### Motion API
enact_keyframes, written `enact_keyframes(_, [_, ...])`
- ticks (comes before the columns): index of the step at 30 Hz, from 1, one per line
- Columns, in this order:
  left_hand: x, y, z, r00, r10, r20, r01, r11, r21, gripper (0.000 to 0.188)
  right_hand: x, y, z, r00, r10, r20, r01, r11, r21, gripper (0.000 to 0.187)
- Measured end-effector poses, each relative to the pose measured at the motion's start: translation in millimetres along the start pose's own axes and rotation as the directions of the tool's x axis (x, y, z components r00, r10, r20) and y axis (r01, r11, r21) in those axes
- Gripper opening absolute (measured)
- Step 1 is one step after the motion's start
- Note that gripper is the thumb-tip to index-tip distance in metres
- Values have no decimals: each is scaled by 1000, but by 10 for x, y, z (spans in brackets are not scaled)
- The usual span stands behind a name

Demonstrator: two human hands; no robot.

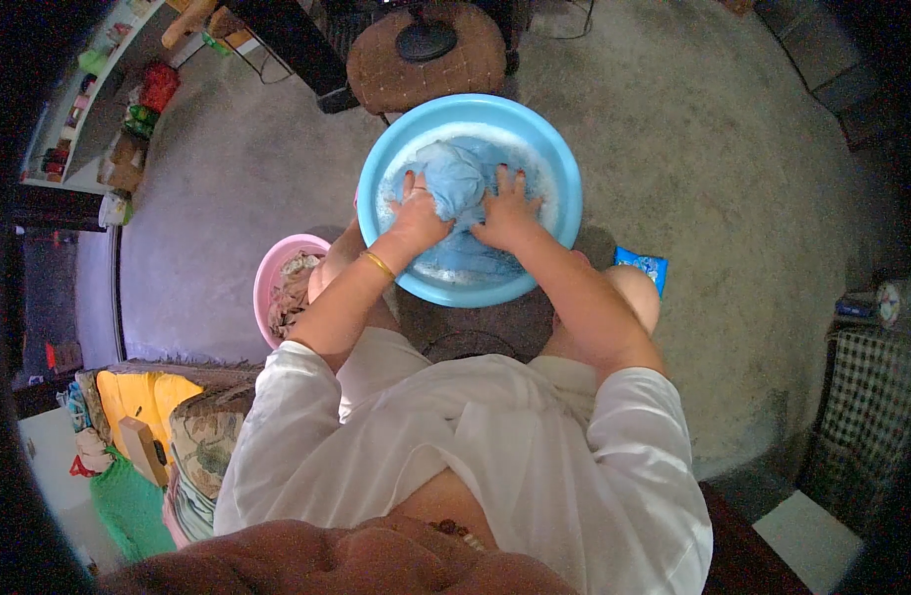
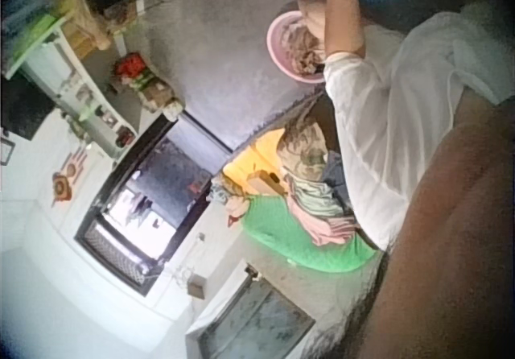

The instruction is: The person washes a garment by hand, scrubbing it in a basin of soapy water and wringing it out.

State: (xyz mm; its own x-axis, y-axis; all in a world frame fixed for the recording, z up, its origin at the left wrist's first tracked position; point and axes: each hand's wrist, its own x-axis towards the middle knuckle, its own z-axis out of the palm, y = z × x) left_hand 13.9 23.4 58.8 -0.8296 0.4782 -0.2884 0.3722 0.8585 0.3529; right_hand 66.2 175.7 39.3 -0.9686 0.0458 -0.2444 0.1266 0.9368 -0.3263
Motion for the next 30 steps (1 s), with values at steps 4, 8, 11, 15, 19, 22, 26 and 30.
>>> enact_keyframes(4, [49,79,43,992,-74,103,73,997,10,72,63,-9,-32,993,51,105,-44,996,-72,62])
enact_keyframes(8, [189,85,99,986,-96,138,98,995,-11,72,218,129,129,996,36,83,-31,997,-68,58])
enact_keyframes(11, [362,-142,393,996,-93,15,94,988,-123,70,344,180,295,985,136,110,-155,970,186,54])
enact_keyframes(15, [584,-263,636,996,-71,-56,63,988,-138,52,574,321,471,924,192,331,-215,976,35,50])
enact_keyframes(19, [661,-161,460,983,28,181,-28,1000,-5,30,768,448,549,860,31,510,52,988,-147,54])
enact_keyframes(22, [714,-134,347,935,115,334,-199,953,229,26,787,340,354,925,68,373,-58,998,-38,54])
enact_keyframes(26, [854,-243,547,948,74,310,-106,991,86,25,773,207,55,964,65,259,-72,997,18,54])
enact_keyframes(30, [898,-373,741,987,31,158,-15,995,-103,27,783,181,-6,976,57,209,-67,997,42,55])
